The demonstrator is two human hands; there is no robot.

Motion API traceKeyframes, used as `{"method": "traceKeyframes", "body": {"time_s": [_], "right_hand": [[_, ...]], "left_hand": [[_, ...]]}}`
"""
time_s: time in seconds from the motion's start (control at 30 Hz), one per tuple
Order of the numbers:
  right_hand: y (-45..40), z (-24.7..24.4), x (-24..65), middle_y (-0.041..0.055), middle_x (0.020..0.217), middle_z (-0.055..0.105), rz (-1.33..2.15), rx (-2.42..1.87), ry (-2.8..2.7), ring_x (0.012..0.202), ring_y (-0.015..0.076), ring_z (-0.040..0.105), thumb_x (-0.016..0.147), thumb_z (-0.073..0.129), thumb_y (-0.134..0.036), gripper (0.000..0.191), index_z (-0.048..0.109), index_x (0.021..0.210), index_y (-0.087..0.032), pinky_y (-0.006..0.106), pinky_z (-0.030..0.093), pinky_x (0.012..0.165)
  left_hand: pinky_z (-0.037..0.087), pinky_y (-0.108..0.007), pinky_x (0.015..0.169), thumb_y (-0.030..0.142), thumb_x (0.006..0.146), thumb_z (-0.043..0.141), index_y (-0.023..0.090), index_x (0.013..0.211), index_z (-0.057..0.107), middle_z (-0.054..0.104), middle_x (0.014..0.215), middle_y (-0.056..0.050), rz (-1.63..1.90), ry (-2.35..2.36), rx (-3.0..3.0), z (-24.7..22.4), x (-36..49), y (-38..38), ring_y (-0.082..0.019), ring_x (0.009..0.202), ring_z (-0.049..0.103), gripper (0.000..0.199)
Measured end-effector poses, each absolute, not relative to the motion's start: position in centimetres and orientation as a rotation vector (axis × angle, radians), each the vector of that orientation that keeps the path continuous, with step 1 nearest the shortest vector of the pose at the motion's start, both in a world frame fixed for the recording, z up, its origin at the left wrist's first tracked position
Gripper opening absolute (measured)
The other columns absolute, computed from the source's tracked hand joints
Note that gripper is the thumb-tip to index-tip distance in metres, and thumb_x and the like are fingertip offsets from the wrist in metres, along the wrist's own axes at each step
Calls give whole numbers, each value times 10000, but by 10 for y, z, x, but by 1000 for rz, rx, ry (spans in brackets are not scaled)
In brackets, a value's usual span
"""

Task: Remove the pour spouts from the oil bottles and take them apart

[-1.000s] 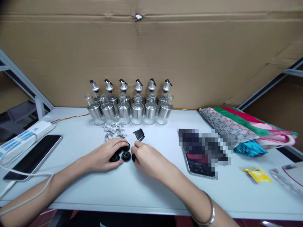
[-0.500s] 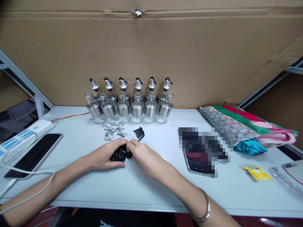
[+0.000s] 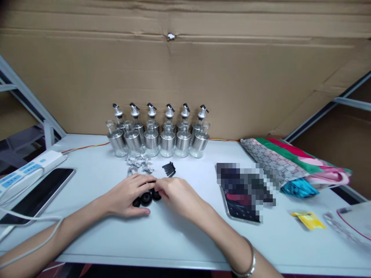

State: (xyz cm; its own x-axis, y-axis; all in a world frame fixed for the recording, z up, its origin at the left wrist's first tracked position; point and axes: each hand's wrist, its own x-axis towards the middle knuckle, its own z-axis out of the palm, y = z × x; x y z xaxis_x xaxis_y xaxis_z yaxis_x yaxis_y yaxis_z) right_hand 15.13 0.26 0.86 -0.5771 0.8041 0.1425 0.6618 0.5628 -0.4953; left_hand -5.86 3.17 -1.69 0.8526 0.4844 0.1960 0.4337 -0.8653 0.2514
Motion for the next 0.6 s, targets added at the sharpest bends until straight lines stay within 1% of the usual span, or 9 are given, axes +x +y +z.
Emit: {"method": "traceKeyframes", "body": {"time_s": [0.1,0.2,0.3,0.37,0.43,0.47,0.53,0.6], "right_hand": [[7,25,159,53,882,694,476,-1159,-2244,799,173,644,825,534,-130,118,616,888,-187,296,494,716],[34,49,187,69,958,682,268,-1197,-1814,889,191,633,848,523,-238,125,610,930,-205,330,500,758],[82,71,230,83,971,667,138,-1203,-1314,928,195,628,810,548,-241,128,595,921,-196,338,493,800],[117,80,259,107,1015,664,200,-1357,-1160,964,210,623,782,563,-219,179,595,954,-179,361,479,836],[145,83,278,126,1061,658,324,-1562,-1244,1036,238,590,738,638,-256,206,624,920,-161,389,433,910],[156,83,284,135,1034,670,396,-1589,-1287,1039,261,588,677,707,-268,238,644,870,-145,401,423,917],[171,82,289,129,971,692,527,-1600,-1340,986,274,612,604,776,-321,321,667,841,-134,403,451,853],[180,80,287,110,941,707,663,-1560,-1375,916,252,640,587,789,-360,366,683,861,-143,370,478,766]], "left_hand": [[443,-454,930,453,784,601,140,1222,478,536,1280,-165,458,673,2849,-16,-62,32,-312,1163,519,552],[456,-431,925,379,845,542,131,1187,490,569,1243,-159,581,613,2872,-12,-63,30,-286,1151,537,426],[469,-398,910,303,890,485,140,1149,507,613,1176,-133,682,542,2882,-8,-61,25,-253,1121,560,306],[480,-380,888,265,902,462,145,1116,523,633,1134,-120,713,502,2879,-8,-58,22,-239,1091,574,253],[489,-373,868,240,908,447,142,1094,533,646,1094,-114,724,473,2875,-8,-56,20,-233,1064,583,228],[492,-373,865,233,909,442,139,1089,536,651,1078,-112,726,466,2871,-9,-55,20,-231,1056,585,223],[494,-371,868,226,910,440,136,1087,541,655,1057,-107,726,466,2856,-10,-54,20,-227,1047,586,222],[492,-366,879,220,908,442,138,1087,546,656,1052,-105,733,473,2839,-10,-55,21,-220,1042,587,223]]}}
